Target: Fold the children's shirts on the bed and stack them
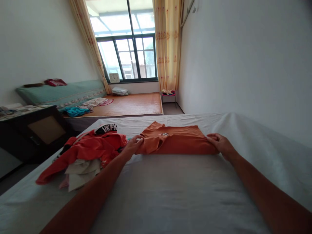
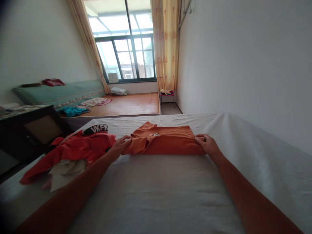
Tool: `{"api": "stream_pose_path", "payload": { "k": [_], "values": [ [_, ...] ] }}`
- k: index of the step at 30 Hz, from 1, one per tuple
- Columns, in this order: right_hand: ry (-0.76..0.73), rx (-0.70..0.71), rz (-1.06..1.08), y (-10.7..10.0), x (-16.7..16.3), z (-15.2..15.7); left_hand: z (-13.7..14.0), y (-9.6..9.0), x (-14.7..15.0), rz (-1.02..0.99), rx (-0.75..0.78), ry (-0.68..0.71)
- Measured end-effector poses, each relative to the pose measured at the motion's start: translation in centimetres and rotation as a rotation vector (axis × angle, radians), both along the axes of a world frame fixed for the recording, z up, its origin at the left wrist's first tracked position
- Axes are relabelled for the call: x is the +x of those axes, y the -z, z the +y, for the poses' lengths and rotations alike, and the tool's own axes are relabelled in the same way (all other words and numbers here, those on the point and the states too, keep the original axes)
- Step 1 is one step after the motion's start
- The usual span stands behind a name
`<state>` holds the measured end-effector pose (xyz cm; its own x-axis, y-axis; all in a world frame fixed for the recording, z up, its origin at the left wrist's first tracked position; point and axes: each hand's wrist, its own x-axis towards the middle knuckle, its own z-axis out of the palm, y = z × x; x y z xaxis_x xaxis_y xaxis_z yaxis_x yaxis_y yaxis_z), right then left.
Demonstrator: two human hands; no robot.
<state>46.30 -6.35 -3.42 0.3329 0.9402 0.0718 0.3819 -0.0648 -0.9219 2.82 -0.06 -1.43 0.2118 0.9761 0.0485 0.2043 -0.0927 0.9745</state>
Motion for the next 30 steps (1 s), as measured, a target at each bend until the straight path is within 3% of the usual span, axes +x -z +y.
{"api": "stream_pose_path", "payload": {
  "k": [3, 5, 8, 12, 14, 16, 21, 26, 30],
  "values": [
    [0.116, -0.016, -0.035, 1.6, 0.3, 1.2, 0.8, 1.3, -0.3, -0.043, -0.080, -0.062],
    [0.059, -0.065, -0.061, 2.0, 0.9, 0.9, 0.7, 1.8, -0.8, -0.025, -0.108, -0.017],
    [-0.067, -0.094, -0.178, 2.0, 1.5, -0.1, 0.4, 2.4, -1.3, 0.090, 0.036, 0.098],
    [-0.122, 0.139, -0.334, 1.3, 0.6, -0.3, 0.7, 2.6, -1.5, 0.240, 0.223, 0.196],
    [-0.051, 0.289, -0.350, 1.0, 0.1, 0.0, 0.8, 2.3, -1.9, 0.257, 0.208, 0.251],
    [-0.006, 0.344, -0.366, 0.9, -0.1, 0.3, 0.6, 1.8, -2.5, 0.279, 0.158, 0.334],
    [-0.143, 0.157, -0.543, 1.6, 0.6, 0.0, -0.5, 0.4, -3.1, 0.394, 0.081, 0.556],
    [-0.144, 0.159, -0.653, 1.9, 0.4, 0.0, -0.8, 0.5, -2.0, 0.457, 0.125, 0.386],
    [-0.079, 0.163, -0.740, 2.2, 0.5, 0.1, -0.5, 0.6, -2.3, 0.517, 0.125, 0.482]
  ]
}}
